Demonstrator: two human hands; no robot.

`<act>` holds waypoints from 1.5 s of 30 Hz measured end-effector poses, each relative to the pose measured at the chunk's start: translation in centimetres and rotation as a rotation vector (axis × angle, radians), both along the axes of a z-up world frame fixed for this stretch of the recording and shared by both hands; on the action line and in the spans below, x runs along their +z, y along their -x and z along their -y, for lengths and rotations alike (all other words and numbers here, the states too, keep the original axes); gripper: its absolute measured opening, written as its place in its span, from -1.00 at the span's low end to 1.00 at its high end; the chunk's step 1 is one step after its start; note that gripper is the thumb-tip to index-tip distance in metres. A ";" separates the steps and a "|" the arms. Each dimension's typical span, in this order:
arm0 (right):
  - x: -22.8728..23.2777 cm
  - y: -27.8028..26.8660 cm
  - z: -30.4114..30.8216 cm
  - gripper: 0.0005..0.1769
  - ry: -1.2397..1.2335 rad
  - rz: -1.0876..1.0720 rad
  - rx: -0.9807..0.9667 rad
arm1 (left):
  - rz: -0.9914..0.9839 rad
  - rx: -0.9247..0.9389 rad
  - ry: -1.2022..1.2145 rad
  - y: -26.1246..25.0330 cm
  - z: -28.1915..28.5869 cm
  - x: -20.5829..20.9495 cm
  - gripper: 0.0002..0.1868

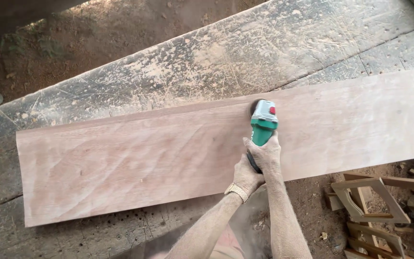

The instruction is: The person uses a green electric sander to smooth the surface of a long wooden plank resting on a workbench. The person moves the sander back and forth along the length of the plank, covering the entire surface area.

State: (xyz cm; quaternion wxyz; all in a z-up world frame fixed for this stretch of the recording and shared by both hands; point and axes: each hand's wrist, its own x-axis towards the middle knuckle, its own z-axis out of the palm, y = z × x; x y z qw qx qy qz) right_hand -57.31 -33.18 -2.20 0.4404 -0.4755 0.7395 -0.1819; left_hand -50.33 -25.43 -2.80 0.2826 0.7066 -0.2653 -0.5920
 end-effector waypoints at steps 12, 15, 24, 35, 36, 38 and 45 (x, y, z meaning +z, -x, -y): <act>1.4 -8.2 -4.6 -0.09 -0.103 0.086 0.009 | 0.070 -0.105 -0.020 -7.5 -3.8 4.6 -0.22; 1.8 -11.8 -6.0 -0.04 0.006 0.049 0.088 | -0.016 0.082 -0.150 -10.7 -5.3 4.8 -0.12; 2.7 -23.8 -10.7 -0.12 -0.067 0.050 0.261 | 0.190 0.097 -0.082 -21.2 -11.3 2.8 -0.08; 2.1 -36.3 -15.4 -0.17 -0.049 0.066 0.414 | 0.194 0.296 0.002 -32.2 -17.3 2.2 -0.10; 1.9 -37.1 -15.7 -0.17 -0.048 0.058 0.419 | 0.187 0.301 0.002 -33.0 -17.6 2.3 -0.10; 1.2 -39.3 -16.6 -0.16 -0.035 0.091 0.454 | 0.190 0.326 -0.069 -35.0 -18.4 2.6 -0.07; 1.6 -47.5 -19.8 -0.16 0.020 0.126 0.534 | 0.232 0.371 -0.051 -42.4 -22.0 2.7 -0.06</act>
